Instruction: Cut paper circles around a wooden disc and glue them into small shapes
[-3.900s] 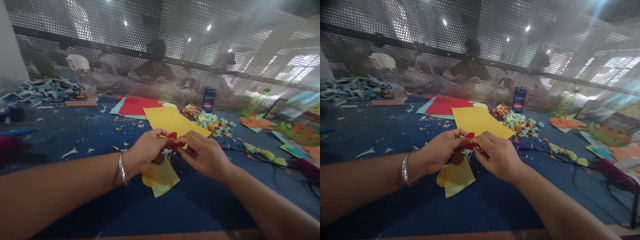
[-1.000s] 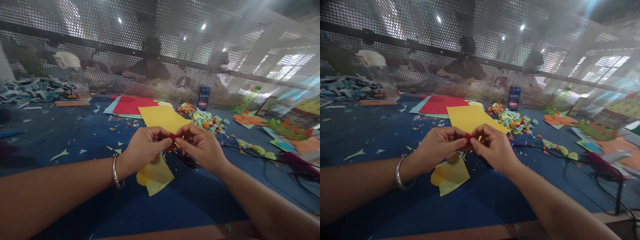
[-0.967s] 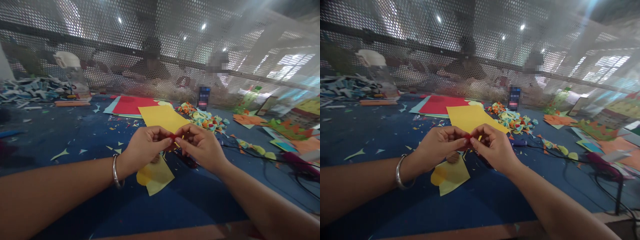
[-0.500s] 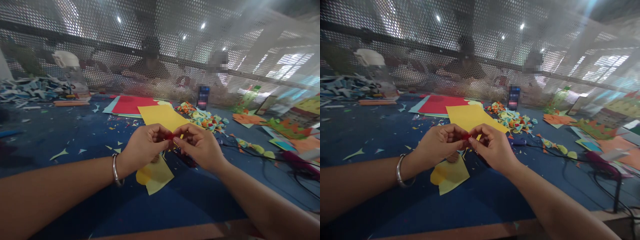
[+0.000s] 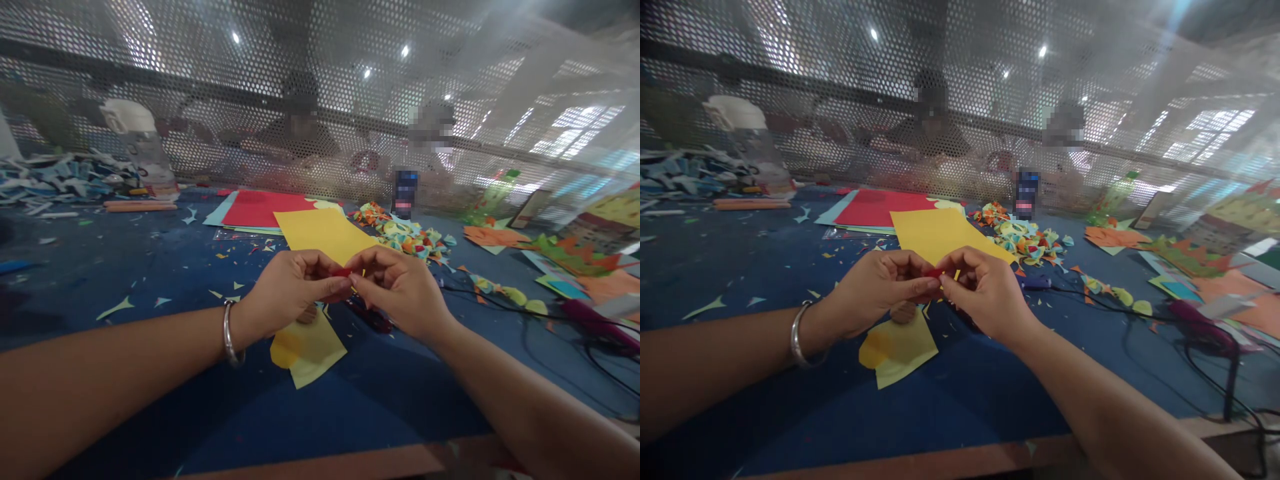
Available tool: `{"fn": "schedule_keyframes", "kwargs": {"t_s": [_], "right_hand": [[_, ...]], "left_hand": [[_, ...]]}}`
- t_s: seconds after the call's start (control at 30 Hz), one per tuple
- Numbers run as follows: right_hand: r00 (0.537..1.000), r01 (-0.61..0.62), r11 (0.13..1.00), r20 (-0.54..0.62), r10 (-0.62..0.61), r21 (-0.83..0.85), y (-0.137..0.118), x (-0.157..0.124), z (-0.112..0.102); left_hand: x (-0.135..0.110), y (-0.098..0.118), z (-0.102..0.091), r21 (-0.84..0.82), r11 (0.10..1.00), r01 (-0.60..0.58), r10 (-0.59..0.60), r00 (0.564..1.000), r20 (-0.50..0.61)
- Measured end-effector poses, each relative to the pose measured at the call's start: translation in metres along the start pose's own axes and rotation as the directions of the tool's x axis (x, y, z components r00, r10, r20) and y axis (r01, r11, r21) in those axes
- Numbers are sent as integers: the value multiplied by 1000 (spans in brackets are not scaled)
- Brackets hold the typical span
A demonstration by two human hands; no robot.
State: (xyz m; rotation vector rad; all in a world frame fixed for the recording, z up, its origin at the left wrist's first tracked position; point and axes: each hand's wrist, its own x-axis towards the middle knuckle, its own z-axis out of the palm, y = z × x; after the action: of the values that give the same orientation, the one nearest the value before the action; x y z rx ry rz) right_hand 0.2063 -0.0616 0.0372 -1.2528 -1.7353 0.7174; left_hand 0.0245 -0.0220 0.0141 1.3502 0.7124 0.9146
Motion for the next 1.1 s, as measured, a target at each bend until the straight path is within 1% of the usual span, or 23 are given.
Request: {"fn": "schedule_keyframes", "kwargs": {"t_s": [0.07, 0.13, 0.2, 0.27, 0.5, 0.67, 0.87, 1.03, 1.1], "right_hand": [[1000, -12, 1000, 8, 12, -3, -1, 0, 0], [1000, -20, 1000, 15, 20, 3, -2, 0, -1], [1000, -21, 1000, 18, 21, 19, -2, 0, -1], [1000, -17, 999, 19, 17, 31, -2, 0, -2], [999, -33, 999, 18, 32, 41, -1, 0, -1], [999, -31, 998, 26, 29, 55, 0, -2, 0], [999, -36, 999, 23, 35, 38, 0, -1, 0], [998, -50, 997, 26, 49, 62, 0, 0, 0], [998, -62, 996, 37, 59, 69, 0, 0, 0]], "left_hand": [[0, -1, -2, -11, 999, 48, -48, 999, 24], [1, 0, -2, -70, 995, 78, -75, 996, 39], [1, 0, -2, -128, 988, 83, -77, 996, 47], [1, 0, -2, -143, 987, 79, -72, 996, 55], [-3, -2, -1, -114, 991, 67, -62, 997, 46], [-4, -5, -1, -138, 990, 41, -38, 999, 22], [-4, -7, 0, -87, 996, 18, -18, 1000, 1], [-5, -5, 2, -73, 997, -9, 8, 1000, -20], [-5, -4, 2, -29, 999, -19, 18, 999, -30]]}}
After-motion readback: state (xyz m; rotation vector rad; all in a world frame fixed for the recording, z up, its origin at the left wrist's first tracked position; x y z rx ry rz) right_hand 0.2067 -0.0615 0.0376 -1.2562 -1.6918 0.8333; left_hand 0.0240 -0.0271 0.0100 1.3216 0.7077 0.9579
